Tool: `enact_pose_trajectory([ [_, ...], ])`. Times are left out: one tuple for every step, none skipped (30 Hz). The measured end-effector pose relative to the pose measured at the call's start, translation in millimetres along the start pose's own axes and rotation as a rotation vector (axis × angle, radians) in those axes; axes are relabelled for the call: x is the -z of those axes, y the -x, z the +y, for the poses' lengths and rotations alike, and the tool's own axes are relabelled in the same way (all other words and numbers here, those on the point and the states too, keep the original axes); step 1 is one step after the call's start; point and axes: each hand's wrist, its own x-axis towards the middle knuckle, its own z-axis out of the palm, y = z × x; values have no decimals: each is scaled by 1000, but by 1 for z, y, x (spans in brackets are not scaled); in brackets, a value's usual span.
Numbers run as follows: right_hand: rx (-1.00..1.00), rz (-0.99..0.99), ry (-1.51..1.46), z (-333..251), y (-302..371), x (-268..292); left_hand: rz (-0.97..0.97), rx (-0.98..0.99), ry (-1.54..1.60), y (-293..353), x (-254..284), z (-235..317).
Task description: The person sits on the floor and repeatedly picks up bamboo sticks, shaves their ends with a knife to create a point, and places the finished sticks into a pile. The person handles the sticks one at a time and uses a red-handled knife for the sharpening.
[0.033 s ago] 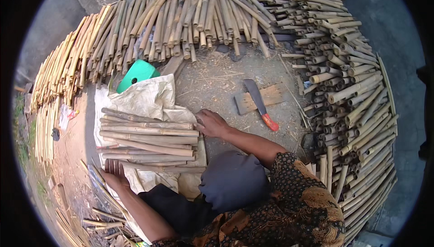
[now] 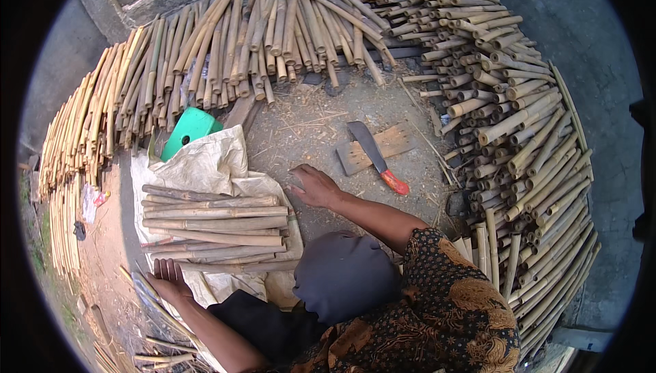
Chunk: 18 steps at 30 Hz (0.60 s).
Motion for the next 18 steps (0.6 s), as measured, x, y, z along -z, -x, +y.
enact_pose_trajectory([
  [-118, 141, -12, 17, 10, 30, -13, 27, -32, -4, -4, 1],
  [-220, 272, -29, 33, 17, 62, -45, 47, -38, -10, -8, -3],
  [-308, 392, -54, 46, 23, 95, -47, 52, -43, -15, -11, -7],
  [-373, 544, 31, 58, 32, 132, -65, 74, -60, -19, -14, -13],
  [-474, 674, 105, 70, 45, 172, -79, 95, -77, -24, -17, -20],
  [-533, 768, 176, 78, 59, 210, -81, 126, -52, -28, -21, -27],
  [-569, 820, 304, 83, 77, 245, -113, 127, -67, -30, -23, -34],
  [-546, 860, 406, 86, 94, 276, -115, 139, -79, -32, -26, -40],
  [-504, 906, 515, 89, 110, 303, -138, 129, -93, -33, -27, -45],
  [-599, 832, 648, 92, 125, 327, -145, 155, -114, -34, -29, -51],
  [-601, 794, 808, 97, 139, 346, -162, 158, -137, -34, -32, -56],
  [-774, 716, 832, 104, 151, 360, -169, 167, -159, -34, -34, -61],
  [-945, 785, 979, 111, 156, 364, -182, 194, -189, -35, -35, -66],
  [-1098, 881, 693, 120, 159, 368, -193, 217, -212, -36, -38, -71],
  [-1204, 1001, 416, 130, 159, 369, -185, 246, -231, -37, -40, -76],
  [-1244, 1098, 329, 138, 161, 367, -205, 267, -229, -39, -40, -81],
  [-1264, 1225, 259, 145, 161, 363, -222, 271, -246, -41, -41, -85],
  [-1275, 1308, 107, 151, 165, 361, -225, 278, -262, -43, -40, -90],
])
